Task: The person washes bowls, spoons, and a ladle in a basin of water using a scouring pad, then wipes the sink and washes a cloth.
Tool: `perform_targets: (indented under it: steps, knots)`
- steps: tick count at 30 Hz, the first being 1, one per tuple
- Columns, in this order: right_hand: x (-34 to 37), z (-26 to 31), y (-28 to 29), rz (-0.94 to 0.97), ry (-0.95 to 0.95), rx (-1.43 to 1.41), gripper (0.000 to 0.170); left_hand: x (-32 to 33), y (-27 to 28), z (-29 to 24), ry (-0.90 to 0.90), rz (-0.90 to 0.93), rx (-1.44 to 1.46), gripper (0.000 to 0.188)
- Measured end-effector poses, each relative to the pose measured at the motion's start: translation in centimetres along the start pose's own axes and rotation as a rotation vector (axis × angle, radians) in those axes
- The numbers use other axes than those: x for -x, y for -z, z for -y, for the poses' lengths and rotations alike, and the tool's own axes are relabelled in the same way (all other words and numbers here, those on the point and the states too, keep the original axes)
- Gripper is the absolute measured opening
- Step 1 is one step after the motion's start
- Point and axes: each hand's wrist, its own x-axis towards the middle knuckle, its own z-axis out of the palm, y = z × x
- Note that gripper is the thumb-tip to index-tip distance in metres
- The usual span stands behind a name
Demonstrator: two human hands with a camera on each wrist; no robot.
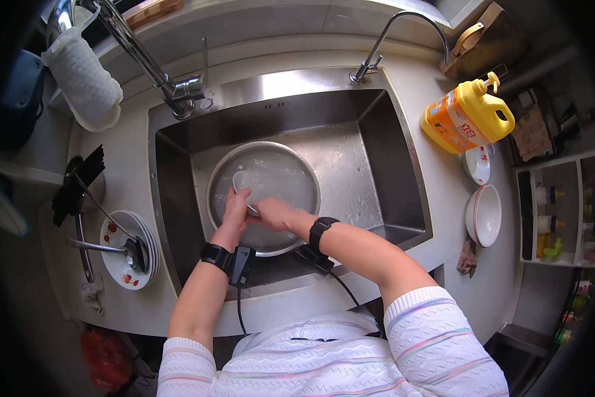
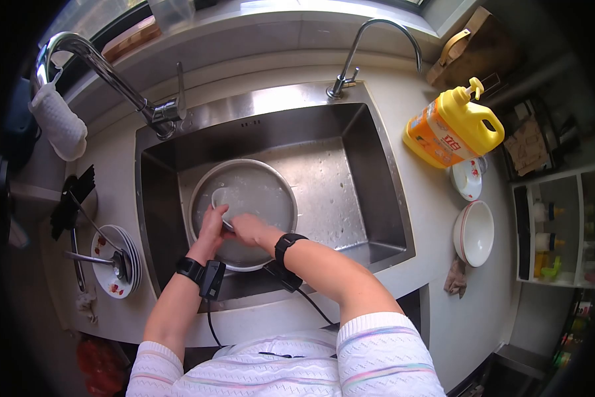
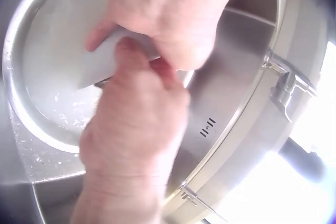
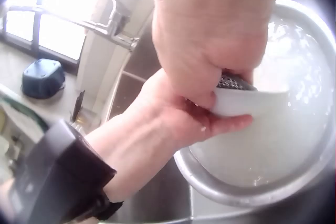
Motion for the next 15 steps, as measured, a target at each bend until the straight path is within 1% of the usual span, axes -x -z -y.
perform_targets:
  steps: [1,2,3,5,6,7,8,9,10,11,12,13,14,15]
  knots:
    - [0.0,1.1,0.7,-0.054,-0.007,-0.156,0.024,-1.4,0.2,1.8,-0.125,-0.028,-0.007,0.048]
    - [0.3,1.8,1.2,-0.06,-0.008,-0.155,0.024,-2.3,0.3,2.5,-0.253,-0.054,-0.012,0.046]
    - [0.6,2.2,1.4,-0.064,-0.012,-0.175,0.023,-2.5,0.5,2.3,-0.256,-0.049,-0.016,0.046]
    - [1.4,2.3,0.6,-0.067,-0.019,-0.199,0.023,-2.7,1.2,2.2,-0.28,-0.143,-0.188,0.044]
    - [2.0,1.5,-0.4,-0.037,0.033,-0.093,0.022,-2.2,1.5,1.7,-0.277,-0.142,-0.189,0.044]
    - [2.5,0.6,-0.8,-0.01,0.086,0.015,0.022,-1.3,1.7,0.5,-0.195,-0.075,-0.164,0.046]
    - [2.9,-0.5,-1.1,-0.01,0.084,0.015,0.022,-0.3,1.7,-0.8,-0.113,-0.009,-0.139,0.047]
    - [3.5,-1.4,-1.2,-0.157,0.147,0.182,0.022,1.0,1.5,-2.0,-0.112,-0.009,-0.138,0.047]
    - [3.8,-1.7,-1.1,-0.304,0.21,0.349,0.022,2.4,1.1,-3.2,-0.059,0.011,-0.111,0.046]
    - [3.6,-1.8,-1.0,-0.305,0.209,0.348,0.022,3.0,0.8,-3.8,-0.007,0.032,-0.086,0.045]
    - [3.3,-1.6,-0.4,-0.284,0.159,0.431,0.021,2.1,1.0,-3.2,0.0,0.035,0.016,0.044]
    - [3.1,-0.9,0.8,-0.263,0.108,0.514,0.02,2.5,0.9,-3.4,0.0,0.035,0.014,0.044]
    - [2.7,0.0,1.9,0.015,-0.001,0.427,0.018,3.0,0.7,-3.6,-0.02,0.06,0.047,0.044]
    - [2.6,1.3,2.5,0.013,-0.001,0.425,0.018,3.4,0.5,-3.8,-0.041,0.085,0.081,0.044]
